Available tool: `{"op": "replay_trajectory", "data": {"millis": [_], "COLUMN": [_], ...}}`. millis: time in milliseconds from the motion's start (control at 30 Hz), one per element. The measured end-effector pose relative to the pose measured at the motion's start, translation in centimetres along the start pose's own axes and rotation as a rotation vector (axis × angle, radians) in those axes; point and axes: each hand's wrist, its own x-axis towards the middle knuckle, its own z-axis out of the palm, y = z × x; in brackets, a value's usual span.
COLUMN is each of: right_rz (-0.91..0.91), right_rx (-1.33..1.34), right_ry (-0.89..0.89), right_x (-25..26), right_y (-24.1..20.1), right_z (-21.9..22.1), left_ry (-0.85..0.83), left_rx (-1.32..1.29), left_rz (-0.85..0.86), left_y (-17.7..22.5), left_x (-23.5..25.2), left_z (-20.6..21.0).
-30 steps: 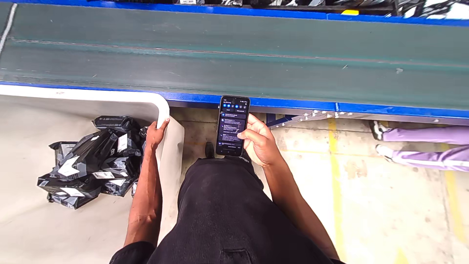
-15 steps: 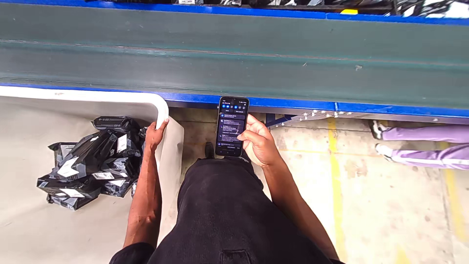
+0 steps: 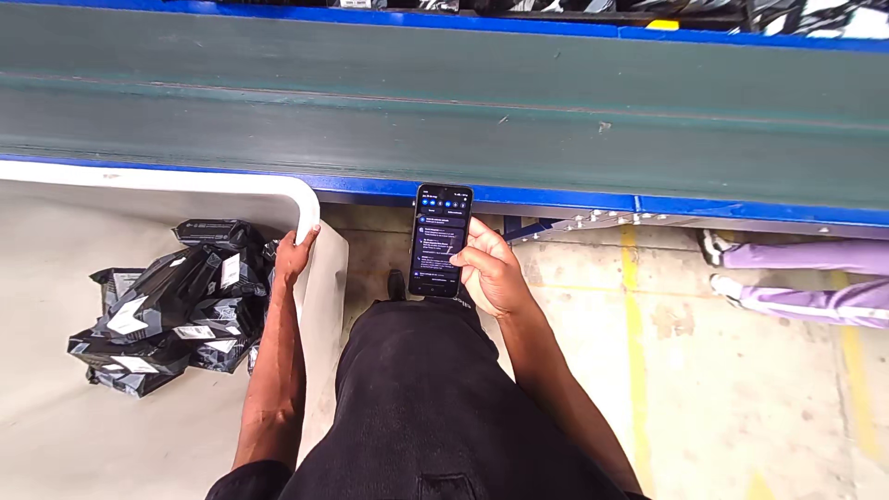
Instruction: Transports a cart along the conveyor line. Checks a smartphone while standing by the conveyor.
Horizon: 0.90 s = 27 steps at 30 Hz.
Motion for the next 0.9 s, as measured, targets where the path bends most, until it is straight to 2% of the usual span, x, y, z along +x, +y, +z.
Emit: {"op": "replay_trajectory", "data": {"millis": [900], "right_rz": [0.005], "right_rx": [0.048], "right_ry": [-0.025], "right_x": [0.50], "right_y": [0.07], "right_z": [-0.21], "left_ry": [0.003], "left_rx": [-0.001], "left_rz": [-0.003], "left_y": [-0.35], "left_x": [0.38], "left_z": [0.09]}}
